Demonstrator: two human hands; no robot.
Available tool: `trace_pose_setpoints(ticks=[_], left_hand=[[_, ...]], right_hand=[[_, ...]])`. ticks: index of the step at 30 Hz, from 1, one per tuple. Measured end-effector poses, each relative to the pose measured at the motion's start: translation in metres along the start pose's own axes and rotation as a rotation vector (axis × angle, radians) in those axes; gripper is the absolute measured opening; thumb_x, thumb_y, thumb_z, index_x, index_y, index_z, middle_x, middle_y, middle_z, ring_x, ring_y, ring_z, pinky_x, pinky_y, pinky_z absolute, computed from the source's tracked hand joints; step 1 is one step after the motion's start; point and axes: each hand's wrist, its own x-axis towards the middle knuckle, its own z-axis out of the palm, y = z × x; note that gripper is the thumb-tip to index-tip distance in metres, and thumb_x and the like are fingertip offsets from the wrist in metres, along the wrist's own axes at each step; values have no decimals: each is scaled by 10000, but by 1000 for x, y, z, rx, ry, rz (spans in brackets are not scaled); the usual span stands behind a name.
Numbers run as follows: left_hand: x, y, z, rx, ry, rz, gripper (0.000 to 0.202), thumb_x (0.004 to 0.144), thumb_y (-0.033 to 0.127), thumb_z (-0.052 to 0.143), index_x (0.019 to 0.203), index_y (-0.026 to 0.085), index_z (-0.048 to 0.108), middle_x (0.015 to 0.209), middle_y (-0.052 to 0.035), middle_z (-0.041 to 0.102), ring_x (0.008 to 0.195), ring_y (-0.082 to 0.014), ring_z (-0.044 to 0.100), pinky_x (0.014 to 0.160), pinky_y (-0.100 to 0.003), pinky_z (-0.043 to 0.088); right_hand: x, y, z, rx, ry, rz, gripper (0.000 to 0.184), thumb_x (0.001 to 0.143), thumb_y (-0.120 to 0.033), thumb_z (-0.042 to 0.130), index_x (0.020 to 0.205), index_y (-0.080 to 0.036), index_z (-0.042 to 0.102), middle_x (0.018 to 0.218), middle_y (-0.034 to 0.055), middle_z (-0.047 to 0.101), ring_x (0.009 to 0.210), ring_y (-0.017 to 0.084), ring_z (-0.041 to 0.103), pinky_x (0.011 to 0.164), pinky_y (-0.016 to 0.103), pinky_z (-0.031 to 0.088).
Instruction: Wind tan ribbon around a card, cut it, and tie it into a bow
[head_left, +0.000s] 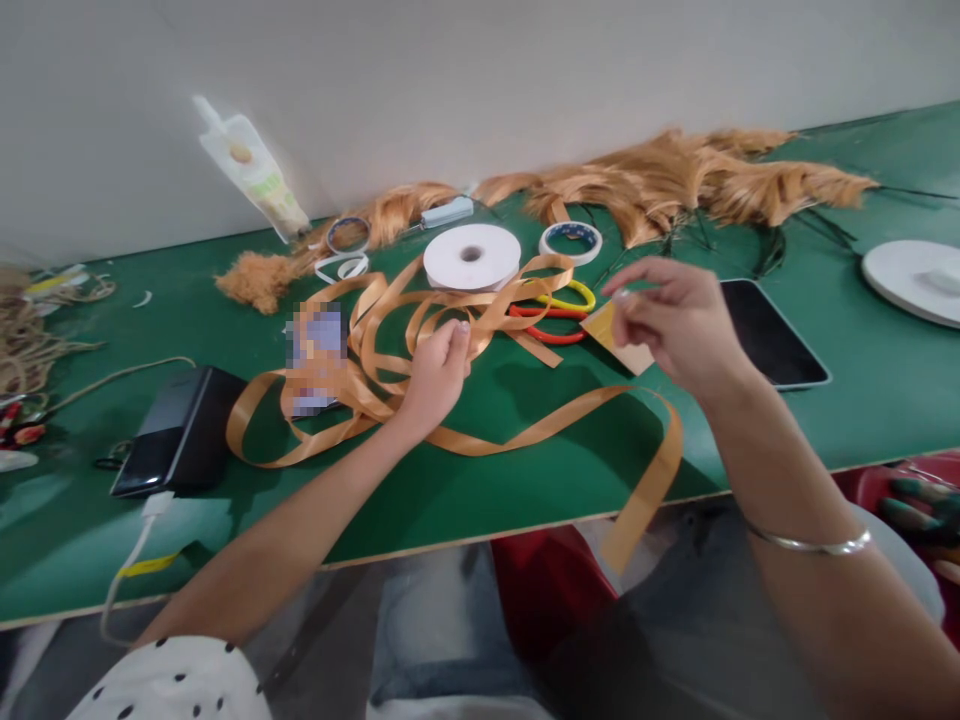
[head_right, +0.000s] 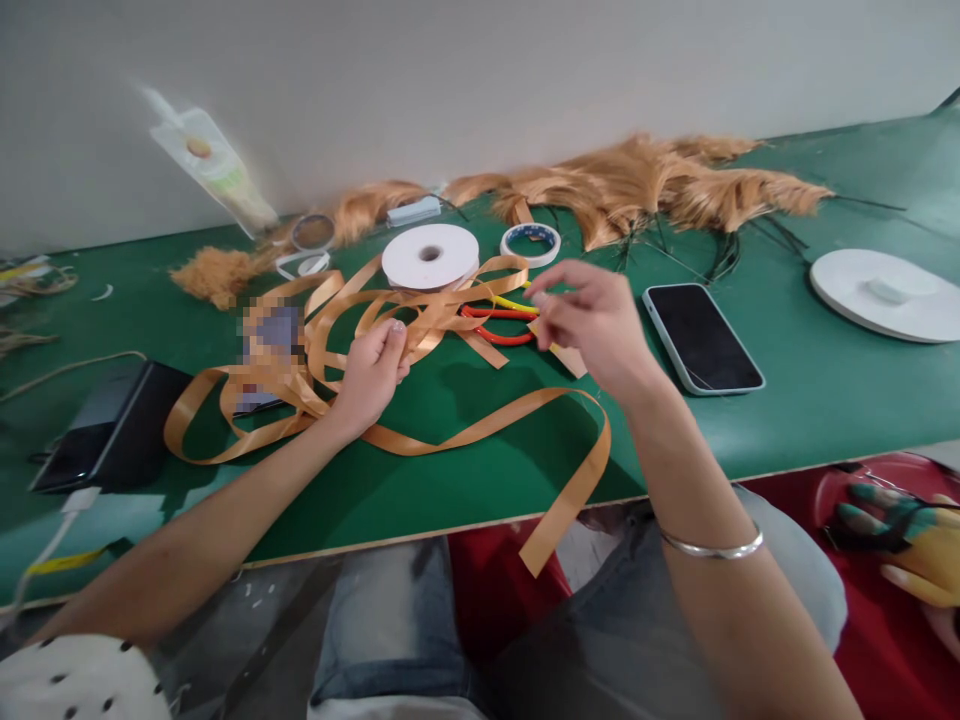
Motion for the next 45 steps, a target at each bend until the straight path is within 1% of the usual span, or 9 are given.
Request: trace_pose_setpoints(ticks=[3, 6, 9, 13, 15, 20, 26, 38, 45], left_hand=[[1, 0, -1, -9, 28, -26, 397, 911, 465, 345, 614, 202, 348, 458, 55, 342, 393, -73, 347, 402, -215, 271], [0, 0, 0, 19, 4, -20, 393, 912, 449, 353, 608, 202, 329, 465, 53, 351, 405, -72, 358, 413, -212, 279], [-2, 0, 2, 36, -34, 8, 397, 908, 462, 356, 609, 202, 322, 474, 54, 348, 419, -76, 373, 421, -212, 280], [-3, 2, 2, 26, -46, 9, 414, 895, 492, 365, 605, 199, 336, 478, 56, 329, 413, -74, 364, 409, -216, 257], [-3, 3, 2, 12, -75, 2, 388, 868, 500, 428, 635, 190, 423, 471, 60, 337, 395, -69, 341, 393, -219, 227], [-3, 3, 3, -52, -81, 45, 277, 777, 448, 601, 748, 173, 619, 634, 9, 589, 545, -99, 528, 477, -216, 356], [-4, 3, 3, -194, 11, -97, 291, 840, 436, 527, 679, 194, 498, 359, 86, 352, 301, -54, 317, 331, -196, 226], [-1, -8, 7, -303, 171, -85, 289, 857, 426, 504, 684, 204, 438, 353, 105, 316, 292, -45, 296, 320, -175, 222], [-1, -3, 8, -416, 227, -141, 267, 859, 374, 514, 677, 193, 439, 350, 110, 312, 287, -34, 261, 315, -167, 211]], right_hand=[[-4, 6, 6, -661, -170, -82, 209, 737, -123, 499, 877, -148, 652, 517, 2, 570, 523, 134, 507, 522, 261, 295], [-4, 11, 9, -1090, -104, -90, 282, 799, -165, 469, 1004, -155, 663, 692, 64, 661, 618, 181, 563, 551, 273, 308], [-4, 10, 12, -1280, -21, -12, 311, 871, -216, 400, 1045, -169, 653, 747, 91, 683, 629, 200, 584, 538, 275, 294], [-5, 9, 16, -1287, 27, -24, 326, 897, -217, 364, 1026, -170, 660, 752, 81, 690, 648, 190, 593, 544, 266, 295], [-6, 10, 18, -1243, 65, -54, 327, 892, -199, 362, 1034, -168, 655, 760, 72, 692, 648, 178, 590, 546, 259, 299], [-6, 15, 20, -1190, 153, -105, 314, 875, -193, 373, 995, -163, 661, 749, 68, 690, 635, 166, 578, 543, 259, 294], [-8, 15, 28, -1176, 132, -127, 304, 861, -184, 369, 948, -155, 659, 740, 68, 682, 604, 159, 561, 533, 258, 273], [-11, 12, 38, -1265, 73, -91, 286, 861, -162, 355, 904, -145, 637, 728, 75, 668, 603, 170, 561, 514, 260, 220], [-11, 13, 42, -1294, 62, -73, 296, 864, -177, 346, 896, -149, 639, 712, 70, 664, 546, 152, 524, 498, 261, 189]])
